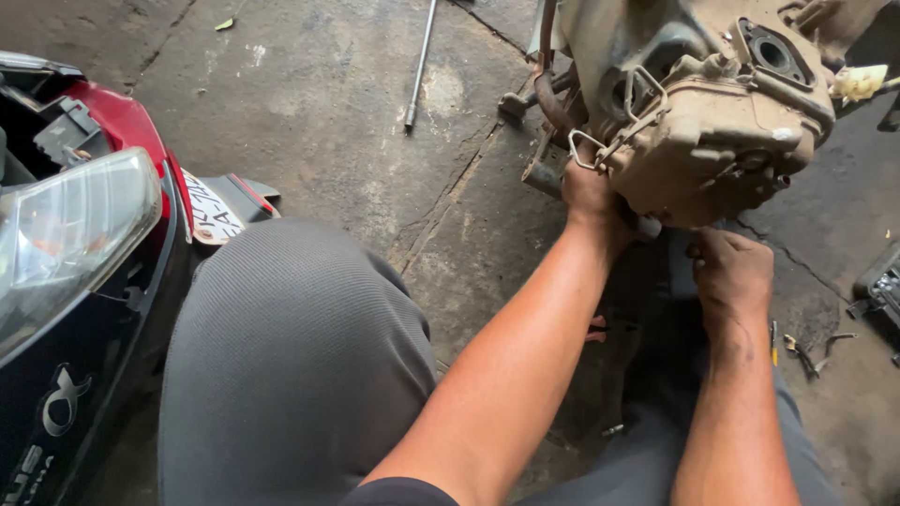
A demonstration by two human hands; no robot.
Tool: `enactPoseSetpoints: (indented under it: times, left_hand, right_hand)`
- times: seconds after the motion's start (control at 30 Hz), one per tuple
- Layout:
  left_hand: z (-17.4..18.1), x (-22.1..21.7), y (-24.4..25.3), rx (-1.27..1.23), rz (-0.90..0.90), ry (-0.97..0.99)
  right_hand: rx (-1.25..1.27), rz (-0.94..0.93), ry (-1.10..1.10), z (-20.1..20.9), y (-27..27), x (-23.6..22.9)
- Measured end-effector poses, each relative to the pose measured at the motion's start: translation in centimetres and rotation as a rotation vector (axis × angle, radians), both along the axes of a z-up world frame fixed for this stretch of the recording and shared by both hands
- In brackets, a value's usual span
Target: Removing and reattaching components of a scooter engine, specifically the exhaust muffler system.
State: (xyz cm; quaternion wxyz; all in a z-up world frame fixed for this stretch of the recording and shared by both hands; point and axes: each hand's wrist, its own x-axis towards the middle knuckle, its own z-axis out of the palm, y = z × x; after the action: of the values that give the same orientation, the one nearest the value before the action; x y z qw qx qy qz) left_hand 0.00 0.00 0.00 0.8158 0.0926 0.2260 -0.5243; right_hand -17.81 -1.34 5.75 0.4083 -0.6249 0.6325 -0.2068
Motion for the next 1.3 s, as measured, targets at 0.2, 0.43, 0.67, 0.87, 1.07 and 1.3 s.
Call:
enactPoseSetpoints:
  times: [0.2, 0.43, 0.67, 0.87, 1.07, 1.3]
  left_hand:
    - [2.1, 0.1, 0.3, 0.014, 0.018, 0.042]
    - [3.2, 0.6, 1.6, 0.010, 0.010, -0.023]
    - [0.2, 0.2, 0.8, -0.058, -0.002, -0.152]
    - [0.5, 0.4, 1.1, -0.037, -0.019, -0.192]
    - [-0.5, 0.6, 0.7, -0.053, -0.003, -0.208]
    - [0.6, 0.7, 0.6, -0.119, 0.043, -0.136]
  right_hand:
    - [0.001, -0.025, -0.086, -2.1, -0.7, -0.3]
    - [-0.117, 0.118, -0.236, -6.0, -4.4, -1.7]
    - [-0.093, 0.041, -0.317, -9.1, -7.0, -3.1]
    - [-0.156, 0.037, -0.220, -6.4, -3.9, -1.8]
    - [-0.288, 0.091, -0.119, -5.6, -3.3, -2.6]
    - [-0.306, 0.150, -0.053, -4.3, -3.7, -2.2]
